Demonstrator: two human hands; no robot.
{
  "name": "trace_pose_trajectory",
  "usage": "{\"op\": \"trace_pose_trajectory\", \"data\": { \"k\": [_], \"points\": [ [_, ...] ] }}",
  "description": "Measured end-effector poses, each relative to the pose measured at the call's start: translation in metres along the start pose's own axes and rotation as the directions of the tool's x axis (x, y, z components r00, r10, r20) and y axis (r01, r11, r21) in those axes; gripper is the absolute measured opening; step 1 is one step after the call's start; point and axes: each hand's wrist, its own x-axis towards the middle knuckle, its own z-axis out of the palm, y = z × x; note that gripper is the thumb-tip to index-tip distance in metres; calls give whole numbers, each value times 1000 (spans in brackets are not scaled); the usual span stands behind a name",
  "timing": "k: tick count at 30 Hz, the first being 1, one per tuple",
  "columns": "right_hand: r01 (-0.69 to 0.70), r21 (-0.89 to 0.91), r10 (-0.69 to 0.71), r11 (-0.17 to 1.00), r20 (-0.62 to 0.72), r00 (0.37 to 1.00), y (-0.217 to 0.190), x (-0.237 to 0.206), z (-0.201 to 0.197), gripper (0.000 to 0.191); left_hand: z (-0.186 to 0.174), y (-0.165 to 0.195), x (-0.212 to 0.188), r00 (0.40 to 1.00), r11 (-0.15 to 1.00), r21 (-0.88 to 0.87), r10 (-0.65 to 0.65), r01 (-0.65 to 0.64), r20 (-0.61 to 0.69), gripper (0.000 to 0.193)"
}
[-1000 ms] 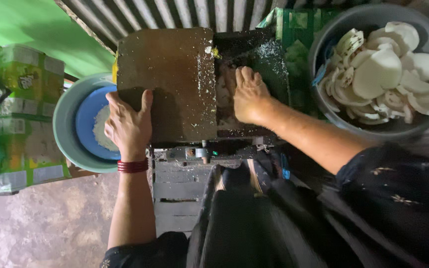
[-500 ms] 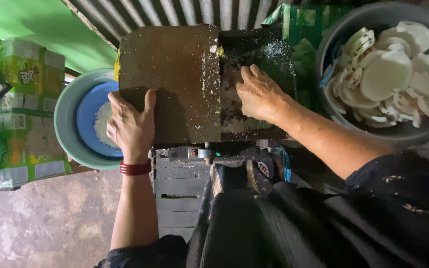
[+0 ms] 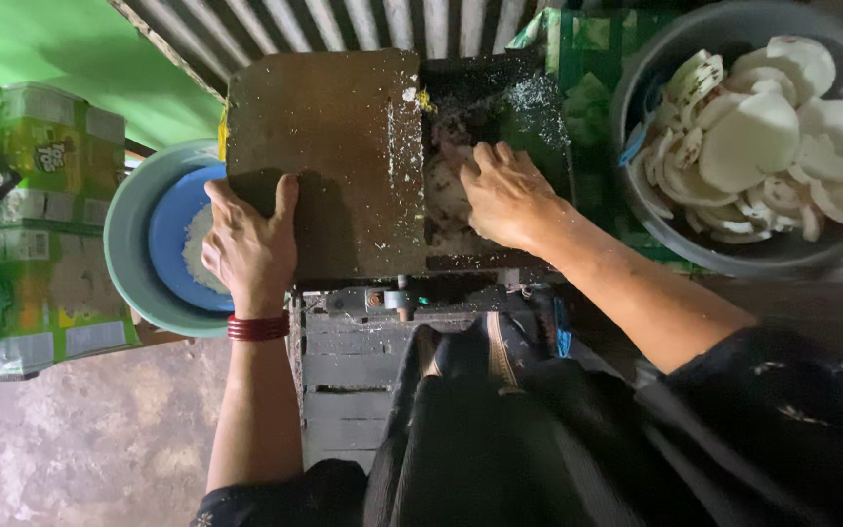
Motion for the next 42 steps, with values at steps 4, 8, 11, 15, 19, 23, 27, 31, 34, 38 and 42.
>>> {"op": "trace_pose_trajectory", "data": {
  "k": [4, 8, 11, 15, 19, 23, 27, 31, 34, 38, 42],
  "points": [
    [-226, 114, 149, 967, 468, 871, 0, 4, 3, 26, 3, 0, 0, 1000, 1000, 31, -1, 1, 3, 69],
    [-267, 87, 195, 960, 478, 856, -7, 13, 5, 26, 4, 1, 1, 1000, 1000, -12, 12, -13, -24, 67],
    [-286, 70, 228, 956, 438, 870, -12, 17, 12, 27, 3, 2, 3, 1000, 1000, -4, -11, 11, -8, 68],
    [-317, 80, 251, 945, 444, 860, -13, 22, 28, 26, 1, 3, 6, 1000, 1000, -3, -31, 31, -2, 68],
    [-504, 235, 311, 831, 556, 771, -1, 25, 29, 43, -2, 3, 5, 1000, 1000, 6, -27, 27, -2, 68],
    [-408, 464, 360, 786, 193, 913, 7, 15, 2, 77, -4, 3, 5, 1000, 1000, -5, -17, 17, -16, 68],
    [-411, 22, 362, 911, 433, 826, -4, 9, -22, 98, -3, 4, 6, 999, 1000, -1, -19, 19, -29, 68],
    [-274, -27, 243, 961, 553, 797, 3, 20, -22, 67, -3, 3, 7, 999, 1000, 12, -7, 7, -36, 69],
    [-43, -39, 52, 998, 266, 963, 28, 31, -13, 74, -2, 2, 4, 1000, 1000, 20, -12, 12, -24, 68],
    [46, 26, -51, 999, 277, 960, 46, 30, -5, 57, -1, 1, 7, 999, 999, 30, -8, 9, -42, 70],
    [-34, 131, -25, 991, 423, 906, 45, 23, -9, 40, 0, 1, 7, 999, 1000, 4, -6, 6, -38, 68]
  ]
}}
